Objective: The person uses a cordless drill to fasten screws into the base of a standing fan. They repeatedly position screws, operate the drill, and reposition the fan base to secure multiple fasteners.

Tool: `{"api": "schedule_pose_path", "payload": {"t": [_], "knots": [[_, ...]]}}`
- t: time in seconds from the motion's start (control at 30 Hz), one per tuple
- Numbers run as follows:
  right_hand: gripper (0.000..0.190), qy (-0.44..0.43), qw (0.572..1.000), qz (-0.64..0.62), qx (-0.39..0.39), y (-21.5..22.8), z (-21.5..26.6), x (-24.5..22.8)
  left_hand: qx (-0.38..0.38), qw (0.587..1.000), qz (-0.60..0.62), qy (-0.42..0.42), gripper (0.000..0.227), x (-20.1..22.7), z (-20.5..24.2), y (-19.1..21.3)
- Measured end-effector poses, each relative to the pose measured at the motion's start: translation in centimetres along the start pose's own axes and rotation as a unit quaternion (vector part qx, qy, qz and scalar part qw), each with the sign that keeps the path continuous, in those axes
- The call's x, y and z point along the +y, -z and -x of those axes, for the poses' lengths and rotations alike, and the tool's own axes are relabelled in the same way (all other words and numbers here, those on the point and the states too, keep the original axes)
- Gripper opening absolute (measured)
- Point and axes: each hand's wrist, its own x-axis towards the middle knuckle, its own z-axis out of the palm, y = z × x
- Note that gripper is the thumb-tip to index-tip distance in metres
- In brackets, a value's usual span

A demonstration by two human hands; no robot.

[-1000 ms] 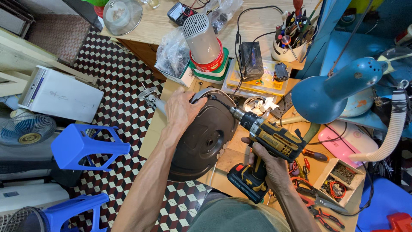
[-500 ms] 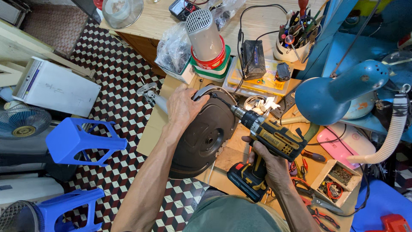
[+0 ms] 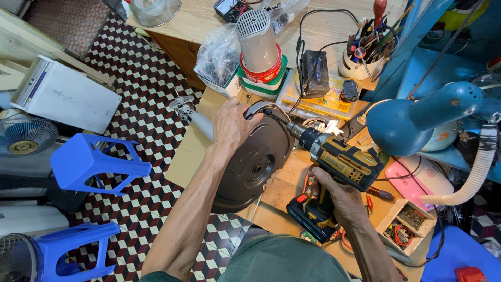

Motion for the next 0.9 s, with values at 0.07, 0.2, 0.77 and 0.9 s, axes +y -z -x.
{"api": "schedule_pose_path", "payload": {"t": [0.07, 0.2, 0.77, 0.9], "knots": [[0.027, -0.009, 1.000, -0.020, -0.010, 0.5, -0.4, 0.0, 0.008, 1.000, 0.001, -0.006, 0.038, 0.0, 0.1, 0.0], [0.026, -0.018, 1.000, -0.022, -0.002, 0.9, -0.8, 0.3, 0.008, 1.000, 0.007, -0.003, 0.036, 0.1, 0.1, 0.1], [0.031, -0.008, 0.999, 0.031, -0.015, 0.7, -0.9, -0.5, 0.004, 1.000, 0.007, 0.000, 0.036, 0.5, -0.3, -0.2], [0.031, -0.026, 0.993, 0.109, -0.028, 1.2, -0.9, -0.9, 0.000, 1.000, 0.011, 0.003, 0.035, 0.6, -0.2, 0.0]]}}
